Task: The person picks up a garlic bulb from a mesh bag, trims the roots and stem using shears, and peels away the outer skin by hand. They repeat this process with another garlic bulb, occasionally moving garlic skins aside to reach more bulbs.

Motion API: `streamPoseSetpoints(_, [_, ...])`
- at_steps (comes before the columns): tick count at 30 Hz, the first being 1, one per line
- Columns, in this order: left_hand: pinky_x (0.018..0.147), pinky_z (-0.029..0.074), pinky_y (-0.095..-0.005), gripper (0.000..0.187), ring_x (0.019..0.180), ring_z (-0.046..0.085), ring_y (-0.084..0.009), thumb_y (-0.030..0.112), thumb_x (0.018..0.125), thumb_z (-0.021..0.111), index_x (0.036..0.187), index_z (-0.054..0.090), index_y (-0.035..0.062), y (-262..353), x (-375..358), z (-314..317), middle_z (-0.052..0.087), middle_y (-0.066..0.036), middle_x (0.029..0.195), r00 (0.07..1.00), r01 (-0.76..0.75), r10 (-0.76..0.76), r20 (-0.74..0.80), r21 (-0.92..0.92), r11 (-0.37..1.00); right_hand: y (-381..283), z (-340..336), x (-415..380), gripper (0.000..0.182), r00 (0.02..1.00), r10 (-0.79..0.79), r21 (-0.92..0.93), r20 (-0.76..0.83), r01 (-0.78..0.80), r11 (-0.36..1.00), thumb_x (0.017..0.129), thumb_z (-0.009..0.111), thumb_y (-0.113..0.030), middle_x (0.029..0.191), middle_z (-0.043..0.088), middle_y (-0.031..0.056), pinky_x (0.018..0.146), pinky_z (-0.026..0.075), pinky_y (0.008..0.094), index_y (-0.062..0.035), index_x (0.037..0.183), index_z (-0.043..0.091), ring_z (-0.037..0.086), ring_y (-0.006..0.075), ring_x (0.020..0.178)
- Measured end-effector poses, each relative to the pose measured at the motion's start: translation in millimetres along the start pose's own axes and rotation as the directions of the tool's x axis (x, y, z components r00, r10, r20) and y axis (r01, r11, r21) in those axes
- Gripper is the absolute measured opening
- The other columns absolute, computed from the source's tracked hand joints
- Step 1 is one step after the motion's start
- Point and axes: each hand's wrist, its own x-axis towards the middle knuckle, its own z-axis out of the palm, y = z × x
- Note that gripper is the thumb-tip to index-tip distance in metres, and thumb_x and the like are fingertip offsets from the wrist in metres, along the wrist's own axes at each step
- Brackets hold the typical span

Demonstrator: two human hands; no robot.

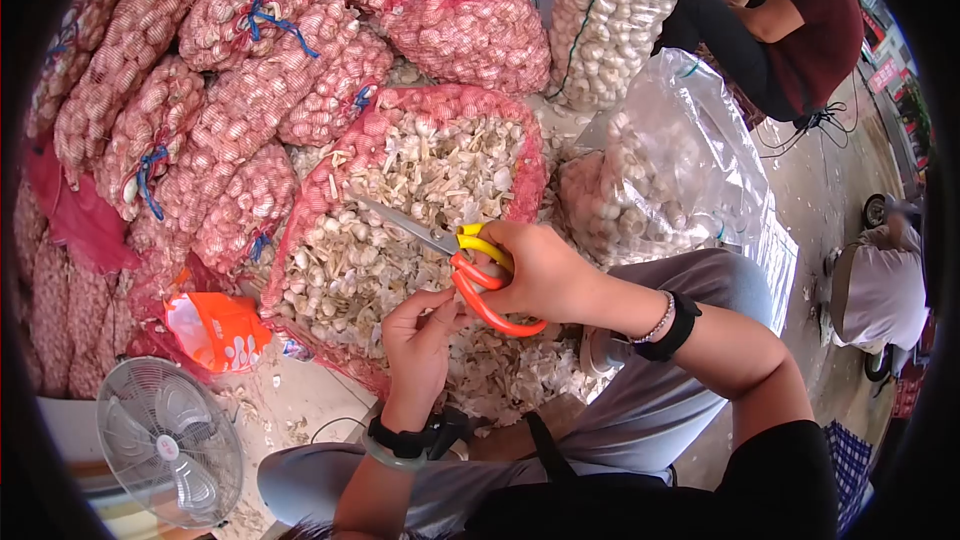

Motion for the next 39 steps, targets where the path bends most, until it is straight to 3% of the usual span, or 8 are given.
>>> streamPoseSetpoints(2, [0.071, 0.053, -0.0274, 0.014, 0.083, 0.065, -0.0229, 0.000, 0.085, 0.059, 0.098, 0.060, -0.0044, -4, 5, 1, 0.061, -0.010, 0.090, 1.000, -0.014, 0.014, -0.001, -0.067, 0.998, -1, -19, 3, 0.037, 0.993, -0.048, -0.050, -0.108, 0.043, 0.998, 0.060, 0.073, -0.015, 0.069, 0.058, 0.0200, 0.060, 0.047, 0.0363, 0.0059, 0.084, 0.055, 0.060, 0.0318, 0.064])
streamPoseSetpoints(5, [0.070, 0.053, -0.0281, 0.013, 0.082, 0.066, -0.0263, 0.003, 0.088, 0.055, 0.099, 0.056, -0.0037, -5, 10, 7, 0.060, -0.013, 0.093, 0.994, 0.094, -0.094, -0.049, -0.005, 0.996, -14, -70, 5, 0.036, 0.924, -0.051, -0.169, -0.380, -0.015, 0.985, 0.062, 0.071, -0.013, 0.071, 0.060, 0.0197, 0.060, 0.048, 0.0352, 0.0058, 0.089, 0.056, 0.061, 0.0296, 0.063])
streamPoseSetpoints(12, [0.071, 0.053, -0.0297, 0.021, 0.082, 0.066, -0.0274, 0.009, 0.091, 0.050, 0.109, 0.048, -0.0012, -12, 14, 19, 0.058, -0.015, 0.098, 0.955, 0.296, -0.298, 0.005, 0.077, 0.952, 39, -218, -16, 0.039, 0.348, -0.368, -0.492, -0.862, -0.403, 0.772, 0.069, 0.072, -0.025, 0.082, 0.064, 0.0199, 0.068, 0.050, 0.0382, 0.0033, 0.092, 0.058, 0.063, 0.0354, 0.076])
streamPoseSetpoints(17, [0.069, 0.053, -0.0286, 0.020, 0.080, 0.066, -0.0234, 0.011, 0.090, 0.053, 0.106, 0.049, -0.0010, -22, 19, 14, 0.059, -0.014, 0.097, 0.950, 0.289, -0.310, 0.040, 0.261, 0.921, 111, -261, -21, 0.036, 0.417, -0.068, -0.371, -0.907, -0.709, 0.600, 0.071, 0.069, -0.031, 0.082, 0.063, 0.0226, 0.071, 0.049, 0.0403, 0.0029, 0.082, 0.061, 0.063, 0.0358, 0.081])
streamPoseSetpoints(22, [0.062, 0.049, -0.0261, 0.025, 0.072, 0.064, -0.0154, 0.023, 0.084, 0.062, 0.097, 0.056, 0.0029, -60, 29, -37, 0.063, -0.009, 0.084, 0.850, 0.299, -0.521, 0.074, 0.746, 0.595, 91, -239, -7, 0.039, 0.527, -0.056, -0.409, -0.848, -0.584, 0.701, 0.069, 0.074, -0.032, 0.073, 0.065, 0.0177, 0.062, 0.050, 0.0349, 0.0038, 0.076, 0.061, 0.066, 0.0287, 0.069])
streamPoseSetpoints(24, [0.061, 0.049, -0.0282, 0.029, 0.070, 0.063, -0.0159, 0.028, 0.081, 0.063, 0.096, 0.059, 0.0028, -70, 29, -53, 0.063, -0.010, 0.081, 0.852, 0.311, -0.522, 0.041, 0.763, 0.566, 80, -229, -2, 0.036, 0.648, 0.169, -0.009, -0.742, -0.262, 0.965, 0.070, 0.076, -0.029, 0.069, 0.065, 0.0117, 0.055, 0.049, 0.0291, 0.0038, 0.077, 0.062, 0.066, 0.0190, 0.063])
streamPoseSetpoints(37, [0.074, 0.049, -0.0364, 0.042, 0.083, 0.063, -0.0312, 0.029, 0.074, 0.067, 0.101, 0.058, -0.0025, -123, 52, -115, 0.064, -0.019, 0.092, 0.927, 0.161, -0.363, -0.097, 0.975, 0.151, 49, -187, 36, 0.038, 0.766, -0.050, -0.247, -0.641, -0.144, 0.958, 0.073, 0.075, -0.030, 0.067, 0.063, 0.0054, 0.056, 0.049, 0.0243, 0.0027, 0.090, 0.066, 0.063, 0.0102, 0.059])
streamPoseSetpoints(39, [0.075, 0.049, -0.0362, 0.044, 0.086, 0.062, -0.0316, 0.028, 0.074, 0.067, 0.104, 0.057, -0.0032, -123, 59, -109, 0.064, -0.020, 0.094, 0.915, 0.174, -0.387, -0.114, 0.977, 0.125, 41, -178, 36, 0.033, 0.767, -0.114, -0.330, -0.631, -0.133, 0.935, 0.077, 0.068, -0.032, 0.064, 0.062, 0.0116, 0.057, 0.048, 0.0329, 0.0002, 0.084, 0.065, 0.062, 0.0211, 0.059])
